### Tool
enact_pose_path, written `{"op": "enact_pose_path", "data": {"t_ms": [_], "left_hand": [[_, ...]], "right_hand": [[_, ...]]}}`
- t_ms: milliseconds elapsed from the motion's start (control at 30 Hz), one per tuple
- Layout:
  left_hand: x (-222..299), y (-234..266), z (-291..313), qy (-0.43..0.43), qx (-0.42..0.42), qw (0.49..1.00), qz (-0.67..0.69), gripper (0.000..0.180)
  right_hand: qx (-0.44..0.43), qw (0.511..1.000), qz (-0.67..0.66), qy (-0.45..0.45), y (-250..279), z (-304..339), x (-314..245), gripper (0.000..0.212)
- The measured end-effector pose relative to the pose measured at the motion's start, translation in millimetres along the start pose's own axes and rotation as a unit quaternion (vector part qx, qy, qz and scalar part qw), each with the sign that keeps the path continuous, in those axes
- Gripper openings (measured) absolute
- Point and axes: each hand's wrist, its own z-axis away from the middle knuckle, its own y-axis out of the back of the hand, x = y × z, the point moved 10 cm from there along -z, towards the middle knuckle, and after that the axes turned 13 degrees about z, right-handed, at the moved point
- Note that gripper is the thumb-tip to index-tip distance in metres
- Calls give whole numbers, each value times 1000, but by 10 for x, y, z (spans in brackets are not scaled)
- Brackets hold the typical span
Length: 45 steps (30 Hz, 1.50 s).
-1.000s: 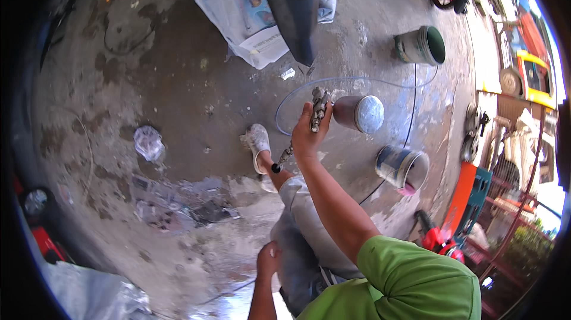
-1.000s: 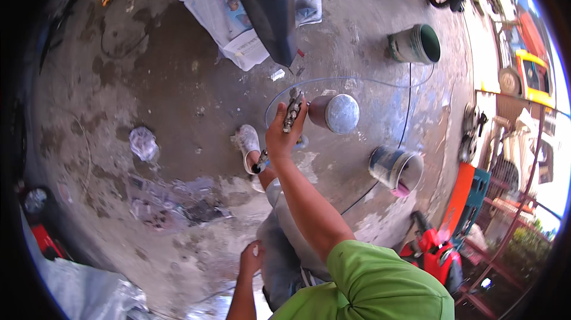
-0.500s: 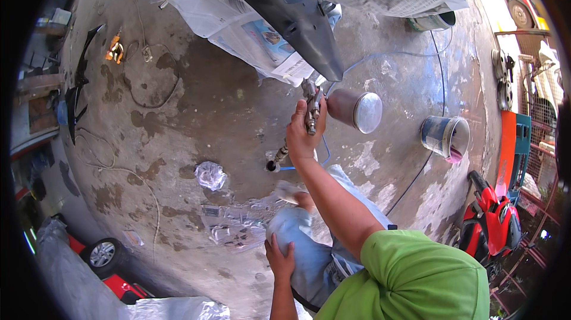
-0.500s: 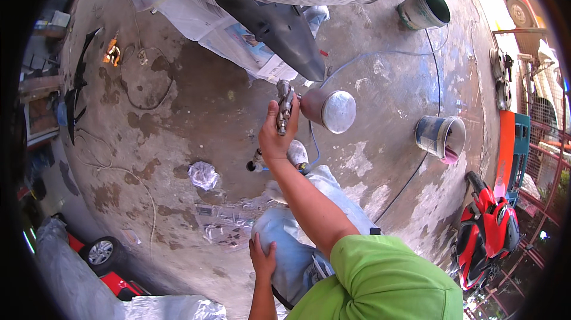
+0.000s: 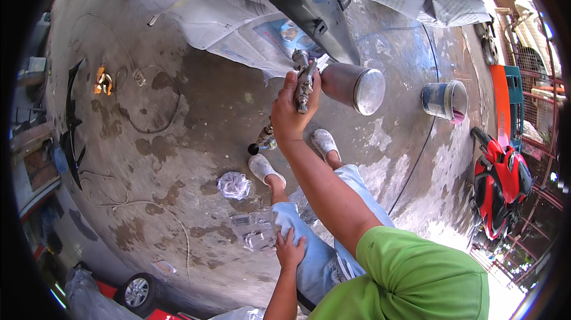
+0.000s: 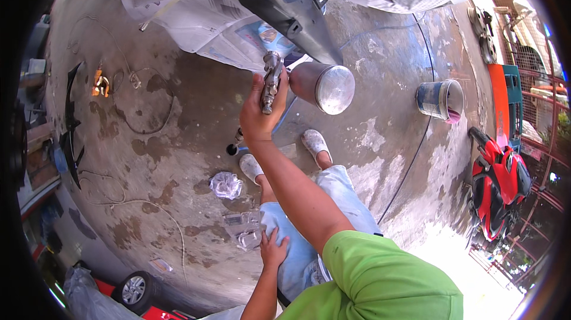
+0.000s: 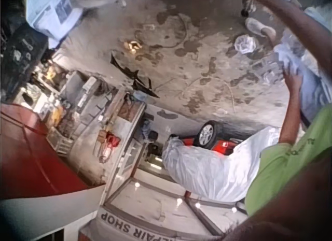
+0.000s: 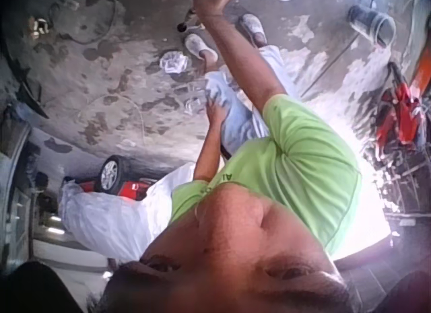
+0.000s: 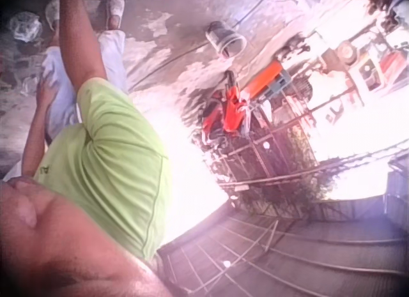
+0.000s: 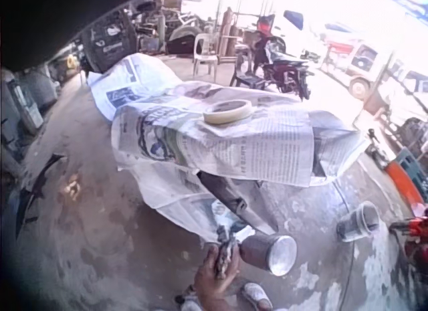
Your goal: The person walks through a workshop, picks up a spray gun, and pours paint from a can into the spray gun cup. The person then walks to a car bumper covered with newspaper and spray paints it with the spray gun.
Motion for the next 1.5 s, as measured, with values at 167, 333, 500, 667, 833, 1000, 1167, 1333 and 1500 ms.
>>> {"op": "enact_pose_path", "data": {"t_ms": [167, 333, 500, 667, 833, 1000, 1167, 1333, 1500], "left_hand": [[-325, 301, -100, -2, -48, 999, 14, 64], [-499, 496, -177, -13, -77, 997, 23, 64], [-517, 669, -259, -29, -85, 996, 27, 65], [-496, 691, -280, -32, -96, 995, 19, 64], [-452, 658, -293, -39, -103, 994, 7, 63], [-456, 597, -299, -35, -111, 993, -4, 63], [-459, 552, -293, -34, -117, 992, -15, 64], [-435, 513, -294, -50, -111, 992, -34, 64], [-444, 451, -284, -32, -128, 990, -55, 65]], "right_hand": [[43, 998, -46, 30, -355, 121, -237, 47], [58, 992, -58, 93, -592, 185, -510, 46], [28, 992, -84, 91, -776, 220, -821, 43], [-24, 993, -113, 10, -774, 187, -898, 45], [43, 995, -28, 84, -473, 1, -637, 41], [67, 995, 33, 72, -168, 1, -286, 41], [101, 986, 81, 100, 188, -39, -39, 37], [97, 992, 78, 37, 470, -104, 256, 41], [119, 980, 141, 71, 758, -212, 392, 41]]}}
